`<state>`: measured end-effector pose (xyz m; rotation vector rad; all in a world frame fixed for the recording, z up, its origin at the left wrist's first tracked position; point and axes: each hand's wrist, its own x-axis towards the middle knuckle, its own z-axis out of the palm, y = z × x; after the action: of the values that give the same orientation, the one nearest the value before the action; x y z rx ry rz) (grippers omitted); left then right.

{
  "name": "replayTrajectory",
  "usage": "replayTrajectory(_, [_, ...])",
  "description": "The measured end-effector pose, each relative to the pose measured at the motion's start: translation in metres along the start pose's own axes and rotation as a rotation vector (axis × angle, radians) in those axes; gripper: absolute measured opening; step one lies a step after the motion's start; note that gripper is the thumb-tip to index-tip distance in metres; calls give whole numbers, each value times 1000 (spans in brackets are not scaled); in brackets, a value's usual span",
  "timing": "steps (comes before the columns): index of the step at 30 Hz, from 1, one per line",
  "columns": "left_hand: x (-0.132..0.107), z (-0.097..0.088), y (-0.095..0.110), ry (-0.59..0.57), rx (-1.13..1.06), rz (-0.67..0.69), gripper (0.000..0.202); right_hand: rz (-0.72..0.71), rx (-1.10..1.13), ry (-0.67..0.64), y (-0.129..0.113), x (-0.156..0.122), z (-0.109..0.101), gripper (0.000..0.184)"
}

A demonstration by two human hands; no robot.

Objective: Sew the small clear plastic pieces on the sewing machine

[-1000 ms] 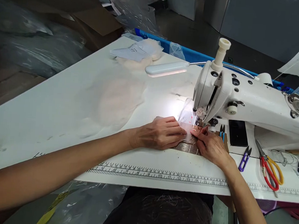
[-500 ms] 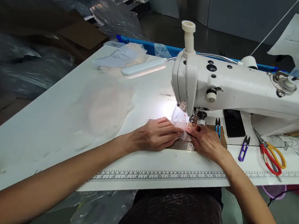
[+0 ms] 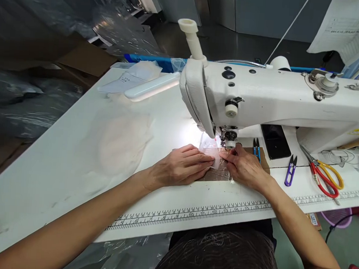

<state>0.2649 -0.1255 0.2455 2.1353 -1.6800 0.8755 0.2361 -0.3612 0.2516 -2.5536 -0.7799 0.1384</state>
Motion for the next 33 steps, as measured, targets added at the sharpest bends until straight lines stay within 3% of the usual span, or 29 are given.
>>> replayTrajectory(9, [2,-2,0,-5,10,10,8,-79,-42,-36,-9,-2,-4,38])
replayTrajectory(15, [-5,-5,-5,-90,31,-163,40,-96,-34,-6,-6,-3,0,36])
replayTrajectory(19, [-10,-1,-6,-147,16,-199,42,-117,-20,18,-3,-4,2,38])
replayTrajectory(26, [-11,2,-6,-91,-31,-185,34,-107,-21,12,-3,-5,2,40])
replayTrajectory(33, [-10,3,-5,-108,-54,-220,30,-115,-25,32,-3,-5,3,39])
